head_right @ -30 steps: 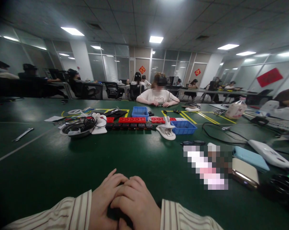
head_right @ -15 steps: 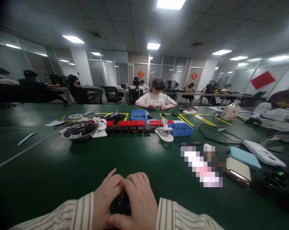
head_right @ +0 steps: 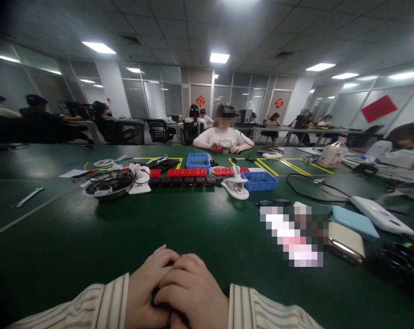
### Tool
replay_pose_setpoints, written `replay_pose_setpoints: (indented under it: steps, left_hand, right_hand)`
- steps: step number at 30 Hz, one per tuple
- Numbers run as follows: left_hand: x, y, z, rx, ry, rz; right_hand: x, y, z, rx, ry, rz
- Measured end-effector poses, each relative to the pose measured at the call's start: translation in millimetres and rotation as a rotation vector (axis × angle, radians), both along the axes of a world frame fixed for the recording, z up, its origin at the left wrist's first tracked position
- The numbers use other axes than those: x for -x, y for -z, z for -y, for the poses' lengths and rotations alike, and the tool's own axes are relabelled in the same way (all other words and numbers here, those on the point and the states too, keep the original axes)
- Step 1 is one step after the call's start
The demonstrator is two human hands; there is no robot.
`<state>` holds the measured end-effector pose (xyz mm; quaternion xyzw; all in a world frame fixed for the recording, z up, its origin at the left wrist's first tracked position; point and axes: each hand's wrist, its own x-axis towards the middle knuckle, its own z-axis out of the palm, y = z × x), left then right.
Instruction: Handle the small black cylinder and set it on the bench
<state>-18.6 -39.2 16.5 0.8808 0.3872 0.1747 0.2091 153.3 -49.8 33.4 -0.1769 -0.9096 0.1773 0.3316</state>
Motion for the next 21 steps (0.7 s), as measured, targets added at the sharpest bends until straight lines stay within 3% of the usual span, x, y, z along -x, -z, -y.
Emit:
replay_pose_setpoints:
  steps: [6, 14, 21]
  left_hand:
    - [1.1, 4.8, -0.3, -0.088, 0.002, 0.004]
    - [-1.1, 4.2, 4.6, -0.135, -0.062, 0.035]
    - [1.2, 4.1, 2.2, -0.061, -0.053, 0.008]
  right_hand:
    - [-3.3, -1.0, -0.6, 0.071, 0.056, -0.043]
    - [3.8, 2.5, 3.7, 0.135, 0.326, -0.069]
    - [6.6, 2.5, 7.6, 0.128, 0.279, 0.035]
